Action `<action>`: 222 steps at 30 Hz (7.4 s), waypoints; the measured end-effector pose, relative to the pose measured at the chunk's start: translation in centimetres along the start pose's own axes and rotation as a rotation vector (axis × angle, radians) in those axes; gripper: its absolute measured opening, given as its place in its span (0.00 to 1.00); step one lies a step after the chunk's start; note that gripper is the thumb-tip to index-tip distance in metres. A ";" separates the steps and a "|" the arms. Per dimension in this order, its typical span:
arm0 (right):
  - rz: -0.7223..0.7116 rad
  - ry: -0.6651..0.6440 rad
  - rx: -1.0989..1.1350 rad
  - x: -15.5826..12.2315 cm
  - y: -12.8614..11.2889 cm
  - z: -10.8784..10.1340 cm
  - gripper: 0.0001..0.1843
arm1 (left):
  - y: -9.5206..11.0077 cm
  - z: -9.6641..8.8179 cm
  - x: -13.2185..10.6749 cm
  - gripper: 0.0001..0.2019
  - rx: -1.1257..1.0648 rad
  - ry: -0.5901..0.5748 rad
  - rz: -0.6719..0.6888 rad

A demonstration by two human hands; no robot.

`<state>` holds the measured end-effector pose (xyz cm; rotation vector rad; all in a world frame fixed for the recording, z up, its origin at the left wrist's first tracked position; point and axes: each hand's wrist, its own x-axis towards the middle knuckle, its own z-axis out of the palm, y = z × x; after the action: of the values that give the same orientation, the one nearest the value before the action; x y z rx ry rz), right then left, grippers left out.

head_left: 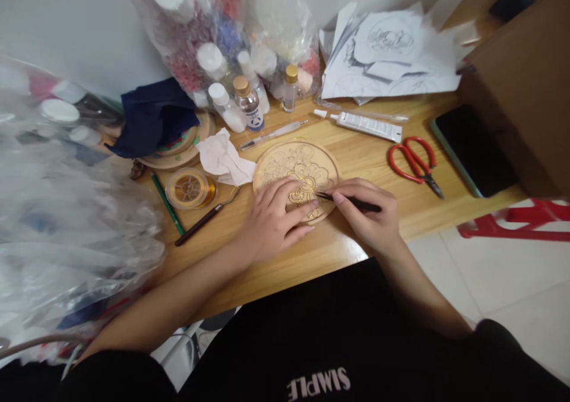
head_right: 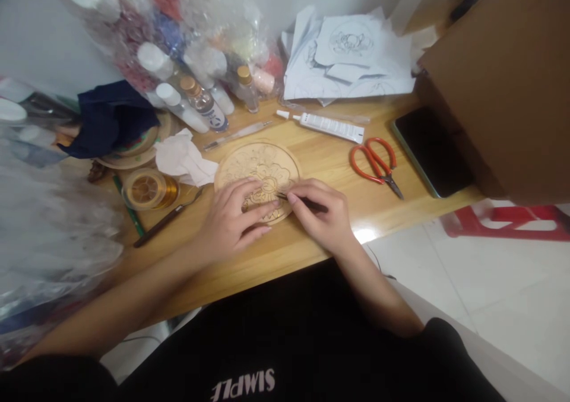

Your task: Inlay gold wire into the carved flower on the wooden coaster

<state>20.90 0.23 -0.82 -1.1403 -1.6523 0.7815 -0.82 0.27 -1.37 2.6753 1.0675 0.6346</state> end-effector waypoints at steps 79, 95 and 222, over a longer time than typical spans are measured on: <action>-0.085 -0.263 -0.244 -0.4 -1.8 -1.8 0.17 | 0.5 0.0 0.1 0.20 0.099 -0.011 -0.047; -0.137 -0.099 -0.376 -2.3 -2.2 -0.3 0.18 | 0.5 -0.1 0.2 0.20 0.095 -0.016 -0.046; 0.060 0.059 -0.360 -2.9 -3.3 1.6 0.14 | 0.8 -0.4 0.4 0.25 0.173 0.006 0.128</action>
<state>18.65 -3.62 0.56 -1.4534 -1.7595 0.4909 -0.32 0.00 -0.62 2.9117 1.0006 0.5975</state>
